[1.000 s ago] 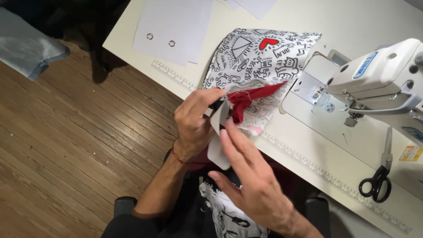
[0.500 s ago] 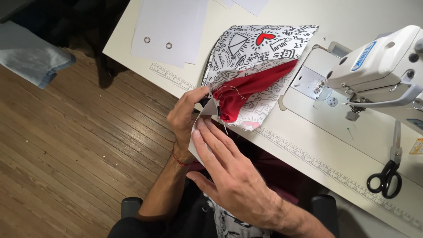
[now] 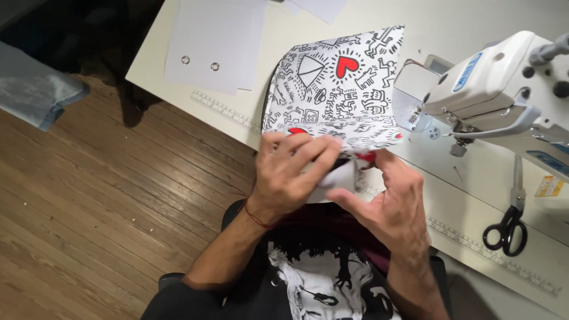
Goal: Trimming and preparing a patterned fabric bag for sewing at a workstation using scissors.
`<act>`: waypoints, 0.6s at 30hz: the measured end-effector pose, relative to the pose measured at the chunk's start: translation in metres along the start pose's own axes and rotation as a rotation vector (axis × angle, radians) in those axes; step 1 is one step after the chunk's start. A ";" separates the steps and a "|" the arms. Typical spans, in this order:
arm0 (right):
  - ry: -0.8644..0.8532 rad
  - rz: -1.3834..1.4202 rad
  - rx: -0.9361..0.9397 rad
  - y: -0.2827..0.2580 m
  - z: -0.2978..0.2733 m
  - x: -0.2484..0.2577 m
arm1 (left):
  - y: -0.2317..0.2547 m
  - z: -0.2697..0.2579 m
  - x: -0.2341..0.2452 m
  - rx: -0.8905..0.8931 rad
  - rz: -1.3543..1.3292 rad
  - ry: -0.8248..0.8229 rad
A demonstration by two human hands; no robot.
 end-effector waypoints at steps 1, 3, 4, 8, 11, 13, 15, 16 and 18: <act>0.017 -0.060 -0.016 0.006 -0.001 0.000 | 0.006 0.007 -0.005 -0.059 0.021 -0.022; -0.016 0.027 -0.098 0.011 0.000 0.006 | 0.009 0.020 -0.005 -0.062 0.030 -0.107; -0.052 0.117 -0.180 0.015 0.000 0.008 | 0.011 0.025 -0.008 -0.063 0.041 -0.195; -0.109 0.248 -0.270 0.043 -0.009 0.011 | -0.017 0.026 -0.035 -0.124 -0.004 -0.398; -0.151 0.260 -0.333 0.073 -0.022 0.005 | -0.022 0.044 -0.048 -0.273 -0.241 -0.685; -0.226 0.338 -0.434 0.090 -0.029 -0.002 | -0.020 0.060 -0.057 -0.217 -0.783 -0.730; -0.206 0.474 -0.492 0.110 -0.040 -0.011 | -0.027 0.046 -0.104 -0.263 -0.860 -0.784; -0.187 0.611 -0.544 0.121 -0.045 -0.017 | -0.030 0.038 -0.126 -0.307 -0.932 -0.836; -0.210 0.639 -0.519 0.130 -0.044 -0.016 | -0.030 0.041 -0.140 -0.321 -0.946 -0.877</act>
Point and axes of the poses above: each hand's wrist, its own z-axis towards the middle knuckle, its own x-axis out of the back of the hand, y = z × x, the point moved 5 cm from there along z, towards the middle knuckle, and after that the axes turned 4 degrees about -z, right-handed, at the moved point
